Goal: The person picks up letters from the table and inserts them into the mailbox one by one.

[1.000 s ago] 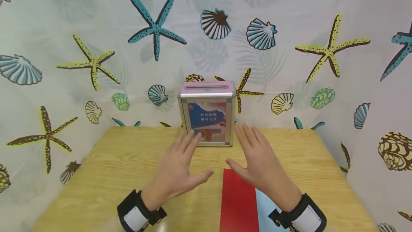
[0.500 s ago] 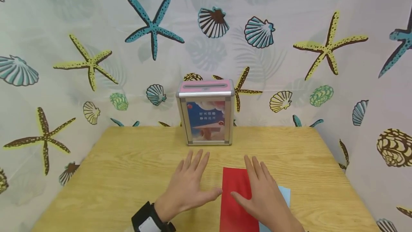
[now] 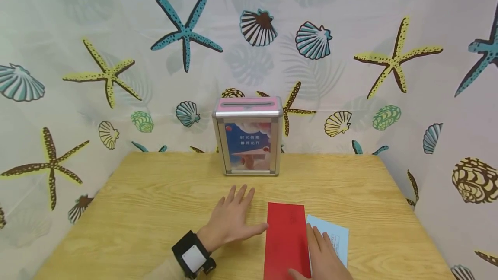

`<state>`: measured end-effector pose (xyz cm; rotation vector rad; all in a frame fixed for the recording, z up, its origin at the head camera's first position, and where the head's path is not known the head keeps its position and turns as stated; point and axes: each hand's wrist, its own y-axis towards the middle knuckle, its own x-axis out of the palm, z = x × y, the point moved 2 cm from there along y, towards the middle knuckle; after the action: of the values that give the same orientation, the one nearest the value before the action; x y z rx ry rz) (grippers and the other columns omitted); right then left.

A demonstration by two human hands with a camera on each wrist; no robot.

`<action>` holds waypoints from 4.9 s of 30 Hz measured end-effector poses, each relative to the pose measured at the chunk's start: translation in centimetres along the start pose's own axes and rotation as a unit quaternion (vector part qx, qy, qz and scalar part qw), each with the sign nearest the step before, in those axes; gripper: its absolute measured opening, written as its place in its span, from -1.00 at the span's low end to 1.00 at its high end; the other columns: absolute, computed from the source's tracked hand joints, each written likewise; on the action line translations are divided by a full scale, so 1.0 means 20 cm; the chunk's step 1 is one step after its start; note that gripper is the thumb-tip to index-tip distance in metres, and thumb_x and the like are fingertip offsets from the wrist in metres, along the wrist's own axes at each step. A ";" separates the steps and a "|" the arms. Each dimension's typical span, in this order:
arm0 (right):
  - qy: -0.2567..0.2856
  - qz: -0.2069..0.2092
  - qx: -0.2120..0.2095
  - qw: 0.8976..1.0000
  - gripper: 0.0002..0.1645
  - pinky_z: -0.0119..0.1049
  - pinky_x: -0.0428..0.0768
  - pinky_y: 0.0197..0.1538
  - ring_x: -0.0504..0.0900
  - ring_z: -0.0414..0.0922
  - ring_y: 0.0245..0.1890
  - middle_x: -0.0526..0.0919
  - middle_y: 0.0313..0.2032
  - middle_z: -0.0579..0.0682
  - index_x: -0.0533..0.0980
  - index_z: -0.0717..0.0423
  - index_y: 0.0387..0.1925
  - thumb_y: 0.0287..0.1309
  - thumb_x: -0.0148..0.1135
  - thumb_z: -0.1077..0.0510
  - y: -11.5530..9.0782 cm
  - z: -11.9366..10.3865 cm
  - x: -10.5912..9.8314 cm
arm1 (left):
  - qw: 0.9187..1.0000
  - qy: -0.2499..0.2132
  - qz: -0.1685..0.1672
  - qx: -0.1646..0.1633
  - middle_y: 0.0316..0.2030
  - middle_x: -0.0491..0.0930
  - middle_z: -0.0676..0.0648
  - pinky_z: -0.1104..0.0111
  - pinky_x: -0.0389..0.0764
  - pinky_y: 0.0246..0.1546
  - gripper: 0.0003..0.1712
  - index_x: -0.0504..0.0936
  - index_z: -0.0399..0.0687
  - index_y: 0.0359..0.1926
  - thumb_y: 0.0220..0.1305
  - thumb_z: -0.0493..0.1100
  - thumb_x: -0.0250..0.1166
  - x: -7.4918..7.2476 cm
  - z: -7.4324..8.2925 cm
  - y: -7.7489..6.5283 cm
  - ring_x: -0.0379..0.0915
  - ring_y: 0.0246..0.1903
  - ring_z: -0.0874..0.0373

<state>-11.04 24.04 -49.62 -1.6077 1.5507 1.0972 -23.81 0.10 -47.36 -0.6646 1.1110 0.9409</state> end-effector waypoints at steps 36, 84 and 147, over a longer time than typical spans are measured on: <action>-0.123 -0.051 -0.119 0.984 -0.18 -0.02 0.68 -0.19 0.58 0.02 -0.04 0.60 -0.02 -0.05 0.70 0.01 -0.04 0.07 0.27 -0.57 0.03 -0.07 0.19 | 0.992 0.110 -0.013 0.055 0.21 0.52 -0.08 0.00 0.55 0.14 -0.08 0.56 0.08 0.36 0.19 0.56 0.21 0.12 -0.04 0.14 0.45 0.16 -0.04; -0.121 -0.095 -0.189 0.970 -0.43 -0.22 0.65 -0.23 0.55 0.02 -0.16 0.57 -0.06 0.06 0.66 0.20 -0.08 0.01 0.56 -0.12 0.20 -0.31 0.21 | 0.992 -0.088 0.077 -0.053 -0.39 0.61 -0.07 0.37 0.53 -0.53 -0.91 0.66 -0.19 -0.24 0.40 -0.23 0.32 -0.07 -0.29 0.09 0.50 -0.48 0.18; 0.273 0.138 -0.128 0.943 -0.83 -0.40 0.64 -0.28 0.67 -0.34 -0.41 0.74 -0.44 -0.30 0.66 -0.17 -0.29 0.33 0.34 0.22 0.29 -0.30 -0.10 | 0.914 -0.371 0.117 0.117 -0.27 0.79 -0.09 0.34 0.76 -0.27 -0.81 0.76 -0.13 -0.04 0.35 -0.24 0.40 -0.55 -0.03 -0.13 0.71 -0.37 0.21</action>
<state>-15.84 19.18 -44.61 -2.0375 2.1139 1.0870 -23.38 -4.74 -37.12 0.0520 0.6011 1.1108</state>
